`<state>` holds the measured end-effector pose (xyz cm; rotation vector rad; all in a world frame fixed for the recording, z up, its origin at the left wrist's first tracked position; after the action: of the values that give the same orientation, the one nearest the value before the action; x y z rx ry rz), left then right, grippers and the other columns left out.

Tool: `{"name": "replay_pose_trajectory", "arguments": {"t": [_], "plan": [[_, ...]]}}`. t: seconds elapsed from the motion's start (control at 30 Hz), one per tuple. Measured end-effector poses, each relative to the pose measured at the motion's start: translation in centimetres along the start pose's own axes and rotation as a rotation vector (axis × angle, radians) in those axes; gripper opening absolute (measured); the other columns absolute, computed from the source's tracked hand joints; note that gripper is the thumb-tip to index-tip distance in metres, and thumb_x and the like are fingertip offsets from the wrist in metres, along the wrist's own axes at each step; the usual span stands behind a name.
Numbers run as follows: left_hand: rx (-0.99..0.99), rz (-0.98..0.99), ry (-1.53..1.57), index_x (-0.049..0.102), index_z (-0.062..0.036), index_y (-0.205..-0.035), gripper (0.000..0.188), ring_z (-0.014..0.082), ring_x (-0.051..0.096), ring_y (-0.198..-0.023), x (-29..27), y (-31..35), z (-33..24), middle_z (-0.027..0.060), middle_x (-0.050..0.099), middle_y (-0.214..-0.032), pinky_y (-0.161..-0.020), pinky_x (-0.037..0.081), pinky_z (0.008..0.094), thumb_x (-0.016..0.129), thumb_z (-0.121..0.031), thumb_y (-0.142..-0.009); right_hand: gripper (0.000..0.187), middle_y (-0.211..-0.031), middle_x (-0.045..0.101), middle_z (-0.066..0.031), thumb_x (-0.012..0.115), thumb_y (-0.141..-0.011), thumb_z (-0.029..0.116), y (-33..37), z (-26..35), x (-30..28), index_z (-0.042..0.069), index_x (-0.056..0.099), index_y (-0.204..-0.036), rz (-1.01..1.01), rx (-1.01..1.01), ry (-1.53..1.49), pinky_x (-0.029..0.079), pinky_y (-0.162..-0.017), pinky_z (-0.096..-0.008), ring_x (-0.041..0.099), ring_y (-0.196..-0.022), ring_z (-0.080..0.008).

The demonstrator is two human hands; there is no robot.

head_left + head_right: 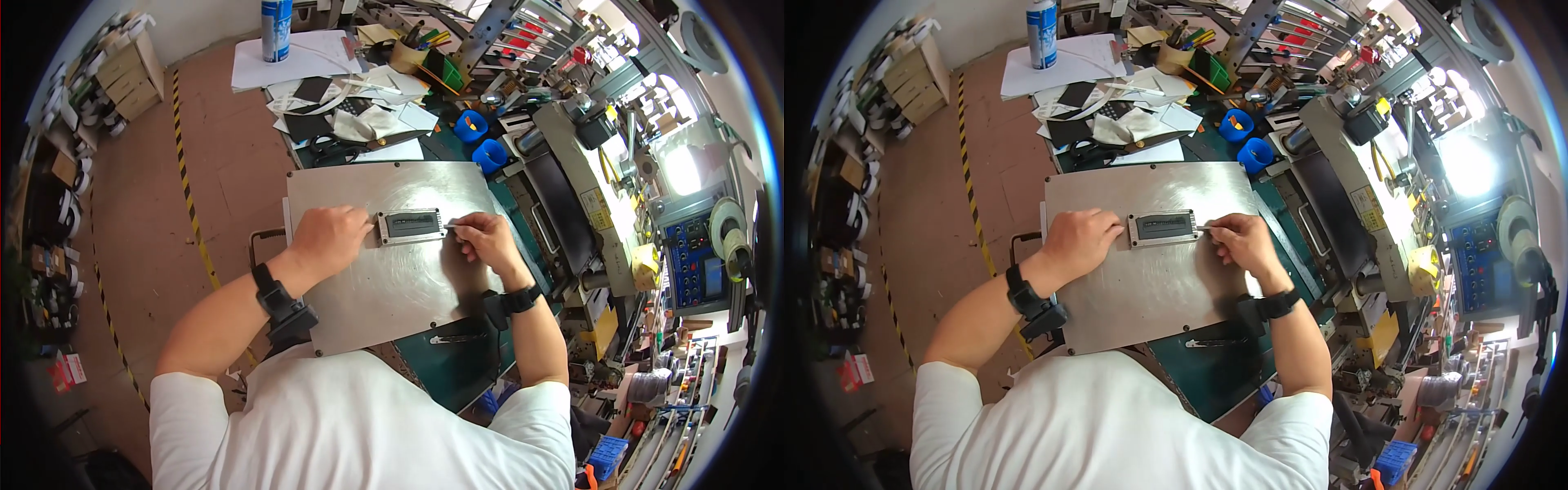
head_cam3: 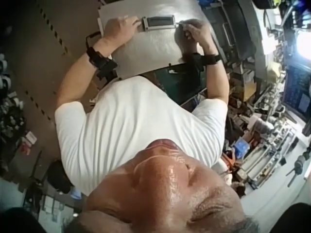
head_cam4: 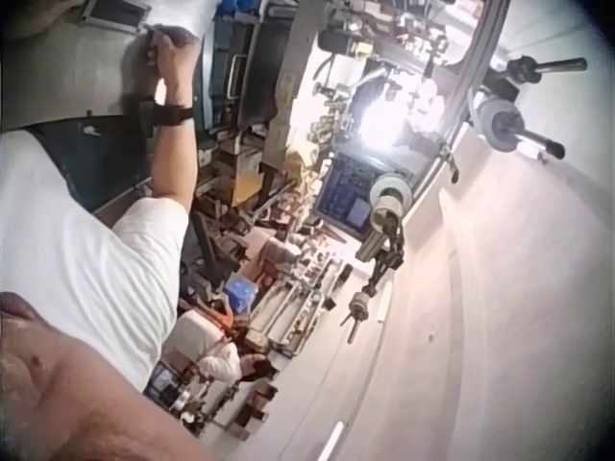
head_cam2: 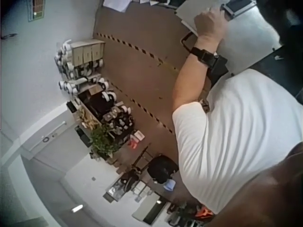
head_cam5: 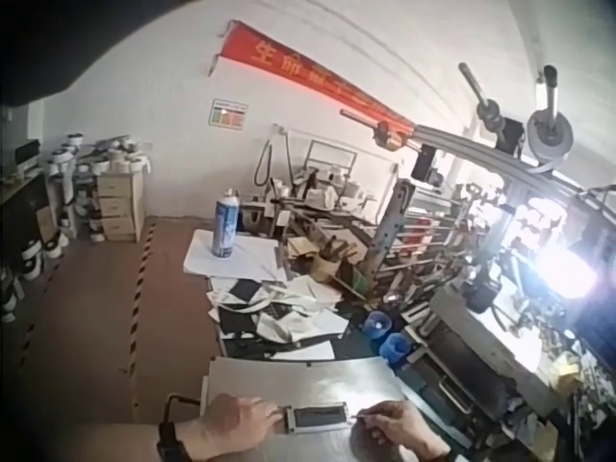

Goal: The person pulls a black material strip from a machine, removes a metal plate from a press, and uses tweezers to peel small pieces from it. They then walk to another machine to pull and cut more black material strips using shears.

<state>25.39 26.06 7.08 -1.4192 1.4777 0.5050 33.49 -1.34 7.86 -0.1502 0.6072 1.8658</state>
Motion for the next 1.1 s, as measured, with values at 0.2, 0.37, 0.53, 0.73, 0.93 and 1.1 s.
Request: {"name": "replay_pose_trajectory", "arguments": {"t": [0.2, 0.37, 0.53, 0.73, 0.93, 1.1], "plan": [[-0.299, 0.012, 0.416, 0.069, 0.0011, -0.086, 0.019, 0.0255, 0.065, -0.062, -2.5, 1.5, 1.3, 0.0157, 0.067, -0.073, -0.058, 0.049, 0.0351, 0.066, -0.018, -0.087, 0.011, -0.074, 0.064, -0.0015, 0.062, -0.091, 0.008, 2.9, -3.6, -7.8, 0.001, 0.069, -0.094, -0.137, 0.040, -0.011, 0.045, -0.050, -0.0200, 0.055, -0.055, -0.0065], [-0.354, 0.059, 0.482, 0.069, 0.0022, -0.088, 0.022, 0.0190, 0.062, -0.060, -2.8, 1.6, 1.8, 0.0128, 0.067, -0.070, -0.059, 0.048, 0.0321, 0.066, -0.019, -0.088, 0.010, -0.073, 0.064, -0.0014, 0.062, -0.091, 0.007, 2.6, -4.1, -7.9, 0.001, 0.070, -0.093, -0.178, 0.021, -0.067, 0.044, -0.051, -0.0195, 0.054, -0.054, -0.0063], [-0.351, 0.049, 0.482, 0.069, 0.0022, -0.088, 0.021, 0.0185, 0.061, -0.060, -2.7, 1.7, 2.1, 0.0117, 0.067, -0.069, -0.059, 0.047, 0.0316, 0.065, -0.019, -0.089, 0.011, -0.072, 0.063, -0.0013, 0.062, -0.091, 0.007, 1.4, -2.9, -5.6, 0.000, 0.069, -0.094, -0.145, 0.047, -0.066, 0.044, -0.050, -0.0196, 0.054, -0.054, -0.0063], [-0.362, 0.083, 0.497, 0.068, 0.0024, -0.089, 0.021, 0.0175, 0.060, -0.060, -2.6, 1.8, 2.3, 0.0117, 0.066, -0.069, -0.059, 0.047, 0.0315, 0.064, -0.019, -0.090, 0.014, -0.073, 0.063, -0.0020, 0.062, -0.091, 0.006, -0.5, -0.2, 0.0, -0.002, 0.069, -0.098, -0.001, 0.019, -0.066, 0.046, -0.049, -0.0202, 0.056, -0.055, -0.0070], [-0.394, 0.046, 0.494, 0.068, 0.0024, -0.089, 0.021, 0.0156, 0.058, -0.059, -3.2, 2.7, 3.0, 0.0111, 0.065, -0.069, -0.059, 0.046, 0.0316, 0.062, -0.018, -0.091, 0.016, -0.074, 0.064, -0.0033, 0.061, -0.091, 0.006, -1.3, -0.5, -3.0, -0.003, 0.069, -0.101, -0.114, -0.011, 0.057, 0.047, -0.048, -0.0213, 0.058, -0.056, -0.0077], [-0.397, 0.088, 0.541, 0.067, 0.0007, -0.098, 0.020, 0.0159, 0.059, -0.063, -2.5, 1.8, 2.1, 0.0120, 0.066, -0.073, -0.061, 0.046, 0.0320, 0.059, -0.017, -0.093, 0.016, -0.074, 0.064, -0.0034, 0.061, -0.090, 0.005, -0.7, 1.2, 0.1, -0.003, 0.069, -0.101, -0.066, 0.017, 0.067, 0.048, -0.048, -0.0218, 0.058, -0.057, -0.0082]]}}
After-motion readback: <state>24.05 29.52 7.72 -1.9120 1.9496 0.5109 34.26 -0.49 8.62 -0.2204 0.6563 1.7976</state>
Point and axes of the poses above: each hand's wrist, its own y-axis away from the middle knuckle, its own x-axis out of the palm, z = x × y, the point moved 4 cm from there along -y, towards the middle knuckle
